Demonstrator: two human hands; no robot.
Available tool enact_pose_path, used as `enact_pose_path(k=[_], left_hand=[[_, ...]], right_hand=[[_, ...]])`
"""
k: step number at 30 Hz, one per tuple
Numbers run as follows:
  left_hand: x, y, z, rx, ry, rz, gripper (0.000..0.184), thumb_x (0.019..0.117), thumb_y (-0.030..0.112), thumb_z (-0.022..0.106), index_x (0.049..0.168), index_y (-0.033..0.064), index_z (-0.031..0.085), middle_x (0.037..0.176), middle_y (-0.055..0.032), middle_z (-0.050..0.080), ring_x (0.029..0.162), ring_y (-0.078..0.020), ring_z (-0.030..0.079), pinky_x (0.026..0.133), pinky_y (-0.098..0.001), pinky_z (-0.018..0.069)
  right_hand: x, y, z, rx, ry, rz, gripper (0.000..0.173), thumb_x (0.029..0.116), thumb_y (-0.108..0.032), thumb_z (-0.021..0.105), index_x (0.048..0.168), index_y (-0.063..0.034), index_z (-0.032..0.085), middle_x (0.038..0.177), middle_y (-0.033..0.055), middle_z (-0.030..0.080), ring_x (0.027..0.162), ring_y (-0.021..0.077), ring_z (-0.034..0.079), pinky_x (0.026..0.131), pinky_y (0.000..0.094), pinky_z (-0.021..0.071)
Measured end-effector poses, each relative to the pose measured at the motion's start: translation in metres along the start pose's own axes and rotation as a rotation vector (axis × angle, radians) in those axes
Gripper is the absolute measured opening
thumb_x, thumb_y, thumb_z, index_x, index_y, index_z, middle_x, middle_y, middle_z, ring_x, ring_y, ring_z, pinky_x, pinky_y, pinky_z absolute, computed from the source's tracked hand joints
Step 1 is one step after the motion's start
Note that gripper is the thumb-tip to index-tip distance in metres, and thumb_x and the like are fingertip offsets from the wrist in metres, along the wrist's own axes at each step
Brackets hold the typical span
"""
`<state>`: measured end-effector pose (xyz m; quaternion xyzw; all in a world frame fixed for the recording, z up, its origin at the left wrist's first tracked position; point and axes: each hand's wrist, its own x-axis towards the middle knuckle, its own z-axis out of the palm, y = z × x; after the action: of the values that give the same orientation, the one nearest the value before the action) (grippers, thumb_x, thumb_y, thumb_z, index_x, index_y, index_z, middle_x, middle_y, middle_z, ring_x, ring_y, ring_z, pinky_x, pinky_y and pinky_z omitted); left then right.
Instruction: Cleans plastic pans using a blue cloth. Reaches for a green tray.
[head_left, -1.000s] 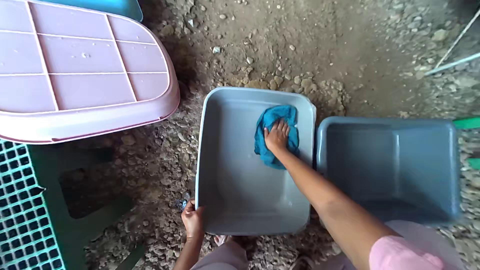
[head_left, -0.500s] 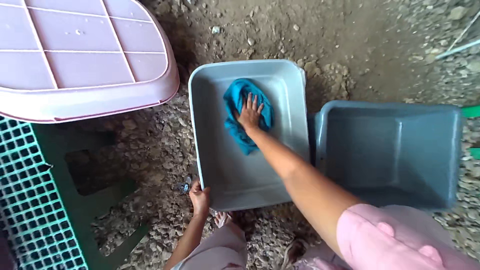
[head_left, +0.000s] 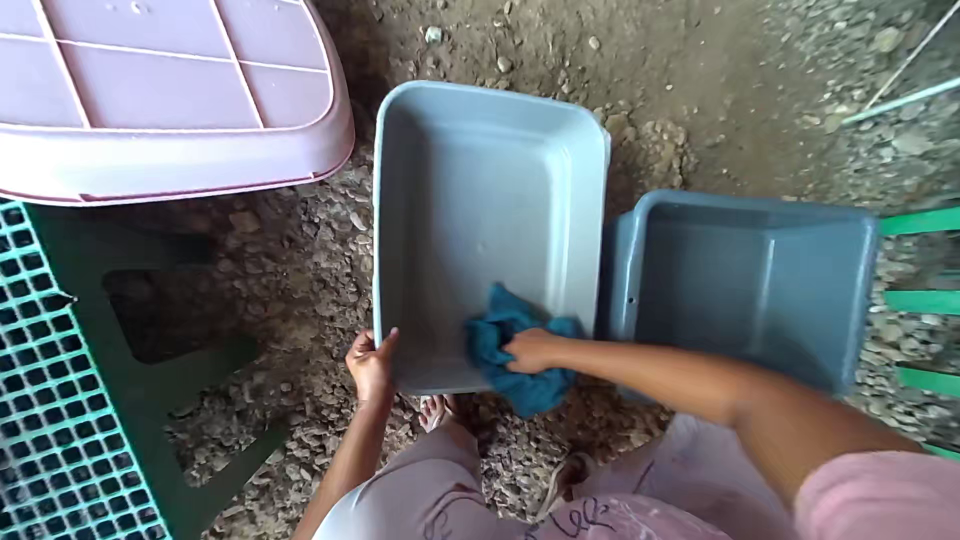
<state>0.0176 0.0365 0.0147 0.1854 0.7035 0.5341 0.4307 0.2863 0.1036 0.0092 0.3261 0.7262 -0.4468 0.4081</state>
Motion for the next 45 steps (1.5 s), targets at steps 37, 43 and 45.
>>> enact_pose_path(k=[37, 43, 45], left_hand=[[0.016, 0.116, -0.004, 0.063, -0.156, 0.163, 0.035, 0.0524, -0.01, 0.057, 0.071, 0.0195, 0.055, 0.062, 0.0136, 0.06, 0.055, 0.0032, 0.058, 0.05, -0.0174, 0.05], [0.07, 0.178, 0.054, 0.021, -0.354, 0.278, 0.022, 0.0727, -0.007, 0.065, 0.082, 0.0118, 0.058, 0.073, 0.006, 0.066, 0.068, -0.0043, 0.065, 0.064, -0.0255, 0.0573], [0.094, 0.194, 0.074, 0.031, -0.469, 0.305, 0.012, 0.0853, -0.002, 0.066, 0.089, 0.0079, 0.059, 0.074, 0.0021, 0.062, 0.067, -0.0072, 0.062, 0.066, -0.0276, 0.0559]], right_hand=[[-0.028, 0.008, 0.032, -0.072, 0.518, -0.128, 0.055, 0.0846, -0.016, 0.08, 0.131, 0.0083, 0.062, 0.128, 0.0276, 0.066, 0.124, 0.0439, 0.061, 0.113, 0.0601, 0.038], [-0.024, 0.031, -0.024, -0.233, 1.488, -0.183, 0.034, 0.0612, -0.018, 0.08, 0.082, 0.006, 0.071, 0.084, 0.02, 0.073, 0.08, 0.0377, 0.074, 0.068, 0.055, 0.0595], [-0.043, 0.051, -0.053, -0.306, 1.562, -0.164, 0.031, 0.0689, -0.02, 0.073, 0.082, 0.0082, 0.07, 0.084, 0.0219, 0.073, 0.078, 0.0392, 0.073, 0.067, 0.0546, 0.0587]])
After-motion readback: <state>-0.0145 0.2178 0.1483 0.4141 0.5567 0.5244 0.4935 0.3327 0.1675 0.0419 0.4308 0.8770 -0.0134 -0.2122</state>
